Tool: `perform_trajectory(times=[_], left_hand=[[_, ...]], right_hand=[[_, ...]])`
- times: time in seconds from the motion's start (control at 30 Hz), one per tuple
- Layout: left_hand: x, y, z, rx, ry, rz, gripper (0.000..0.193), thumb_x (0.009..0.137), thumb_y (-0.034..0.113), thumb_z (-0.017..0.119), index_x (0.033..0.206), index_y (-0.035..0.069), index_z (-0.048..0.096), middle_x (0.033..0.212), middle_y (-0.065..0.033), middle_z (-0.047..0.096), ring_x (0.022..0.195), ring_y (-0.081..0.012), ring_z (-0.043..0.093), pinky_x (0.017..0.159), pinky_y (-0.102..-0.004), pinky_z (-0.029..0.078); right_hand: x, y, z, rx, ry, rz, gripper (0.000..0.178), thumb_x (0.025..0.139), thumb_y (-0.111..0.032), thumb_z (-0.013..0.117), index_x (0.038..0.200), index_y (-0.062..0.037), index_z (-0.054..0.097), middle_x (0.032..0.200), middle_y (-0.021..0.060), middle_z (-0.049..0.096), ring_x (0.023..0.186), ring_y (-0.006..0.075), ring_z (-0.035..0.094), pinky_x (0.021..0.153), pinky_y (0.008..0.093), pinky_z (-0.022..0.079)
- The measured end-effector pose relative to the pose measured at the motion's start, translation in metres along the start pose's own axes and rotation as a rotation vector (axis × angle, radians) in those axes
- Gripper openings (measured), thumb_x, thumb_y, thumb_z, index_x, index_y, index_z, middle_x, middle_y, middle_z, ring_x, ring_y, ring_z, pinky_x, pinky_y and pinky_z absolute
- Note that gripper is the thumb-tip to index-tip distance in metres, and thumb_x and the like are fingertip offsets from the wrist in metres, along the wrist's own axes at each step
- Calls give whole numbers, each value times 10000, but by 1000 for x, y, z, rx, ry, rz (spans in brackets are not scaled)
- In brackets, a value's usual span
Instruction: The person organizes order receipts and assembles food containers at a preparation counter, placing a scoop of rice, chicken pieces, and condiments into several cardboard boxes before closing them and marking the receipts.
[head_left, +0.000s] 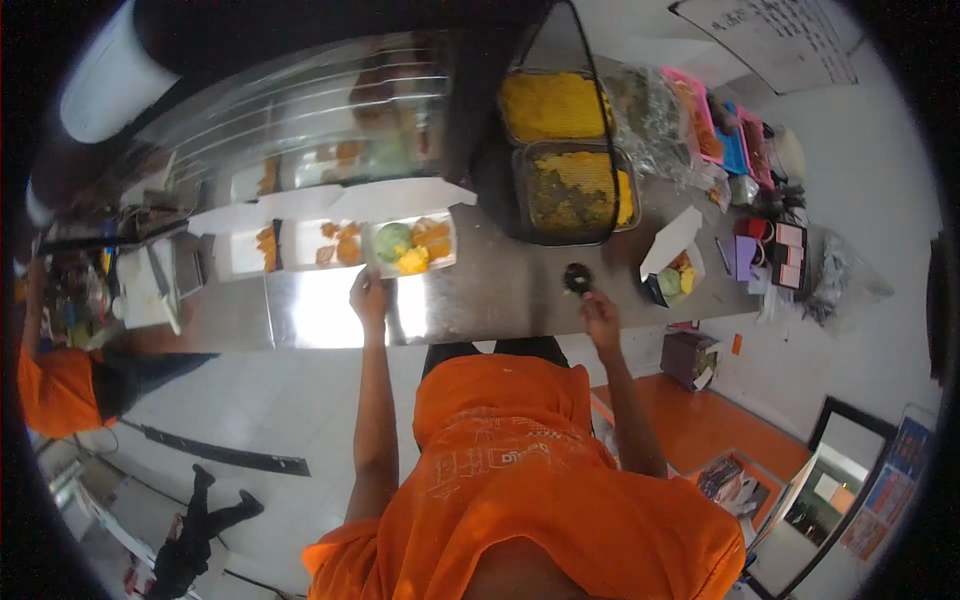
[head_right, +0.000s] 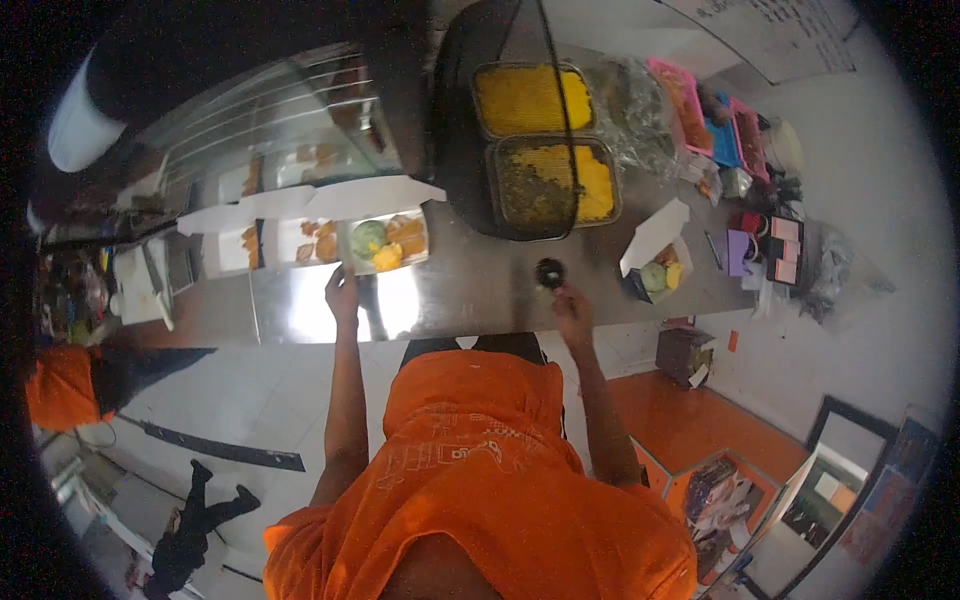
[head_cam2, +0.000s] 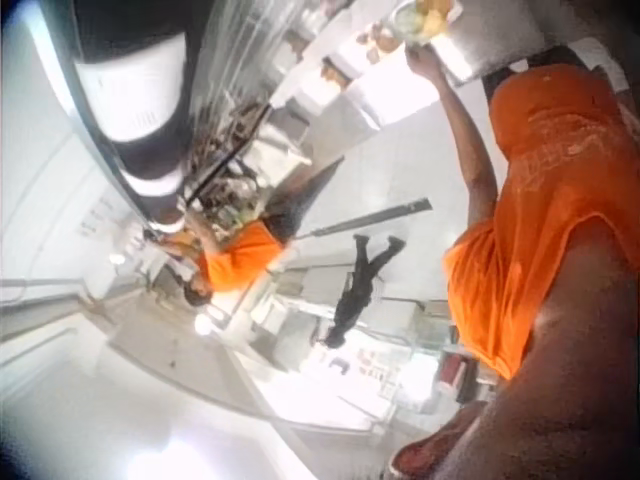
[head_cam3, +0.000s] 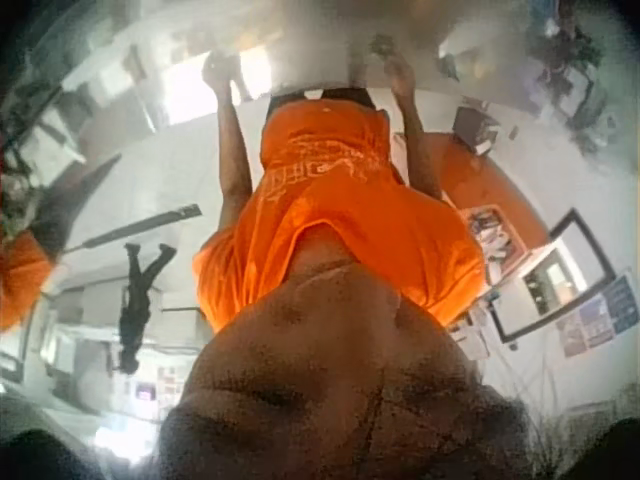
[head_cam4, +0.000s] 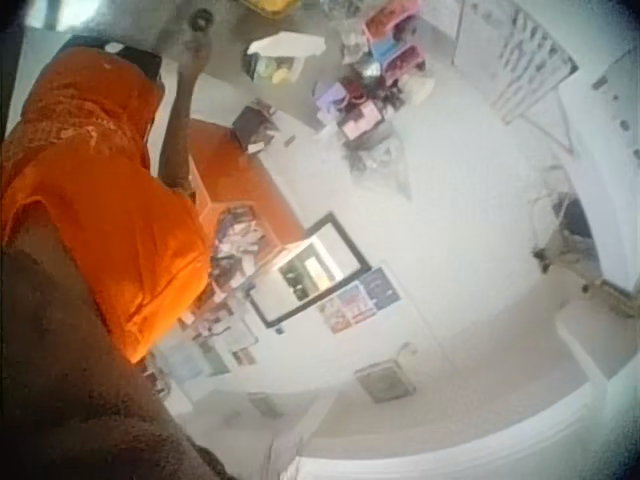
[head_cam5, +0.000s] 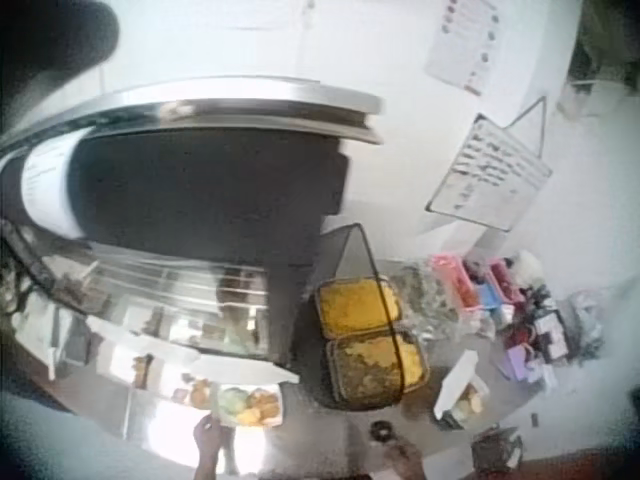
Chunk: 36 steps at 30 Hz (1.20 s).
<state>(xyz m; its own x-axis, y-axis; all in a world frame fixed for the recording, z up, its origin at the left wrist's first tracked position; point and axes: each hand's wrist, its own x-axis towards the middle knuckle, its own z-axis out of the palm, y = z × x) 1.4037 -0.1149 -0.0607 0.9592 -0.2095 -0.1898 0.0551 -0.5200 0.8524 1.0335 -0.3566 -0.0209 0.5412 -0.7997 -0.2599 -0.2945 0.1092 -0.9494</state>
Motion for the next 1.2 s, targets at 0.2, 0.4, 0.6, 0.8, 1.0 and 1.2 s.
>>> perform_trajectory(times=[0.2, 0.4, 0.6, 0.8, 1.0, 1.2], left_hand=[[10, -44, 1, 199, 157, 249, 384, 913, 267, 565, 1109, -62, 596, 915, -128, 652, 814, -172, 607, 701, -285, 505], [-34, -20, 19, 171, 20, 122, 364, 926, 229, 520, 1105, -78, 596, 899, -136, 662, 769, -164, 608, 681, -296, 499], [-110, -13, 36, 19, 89, -101, 322, 926, 151, 495, 1089, -116, 571, 978, -161, 626, 830, -204, 623, 725, -313, 531], [-174, -3, 54, -122, 200, -348, 312, 930, 98, 487, 1115, -152, 520, 1029, -194, 593, 931, -241, 613, 814, -320, 538], [-208, 4, 67, -268, 200, -334, 289, 922, 80, 506, 1084, -155, 550, 997, -186, 601, 898, -236, 606, 762, -333, 548], [-211, -21, 51, -62, 104, -249, 271, 925, 55, 489, 1118, -124, 554, 1021, -169, 596, 891, -222, 611, 781, -340, 557]], right_hand=[[88, -95, -23, -498, 201, -149, 358, 909, -283, 546, 1181, -52, 580, 770, 91, 631, 756, 209, 593, 664, 331, 464], [268, -82, -131, -883, 462, -403, 390, 812, -113, 516, 1179, 15, 548, 1088, 251, 581, 1010, 391, 556, 876, 447, 446], [375, -73, -155, -1004, 206, -468, 484, 779, -58, 549, 1253, 1, 468, 1178, 279, 507, 1105, 404, 496, 920, 434, 433], [374, -113, -145, -1034, 626, -625, 705, 734, -145, 705, 1309, -81, 302, 1160, 275, 464, 1039, 402, 510, 863, 448, 443], [328, -107, -125, -392, 809, -419, 336, 785, -248, 706, 971, -27, 533, 814, 168, 579, 750, 334, 592, 698, 452, 456], [358, -100, -114, -313, 197, 137, 385, 891, -337, 552, 1015, 11, 659, 910, 204, 667, 695, 323, 632, 730, 427, 459]])
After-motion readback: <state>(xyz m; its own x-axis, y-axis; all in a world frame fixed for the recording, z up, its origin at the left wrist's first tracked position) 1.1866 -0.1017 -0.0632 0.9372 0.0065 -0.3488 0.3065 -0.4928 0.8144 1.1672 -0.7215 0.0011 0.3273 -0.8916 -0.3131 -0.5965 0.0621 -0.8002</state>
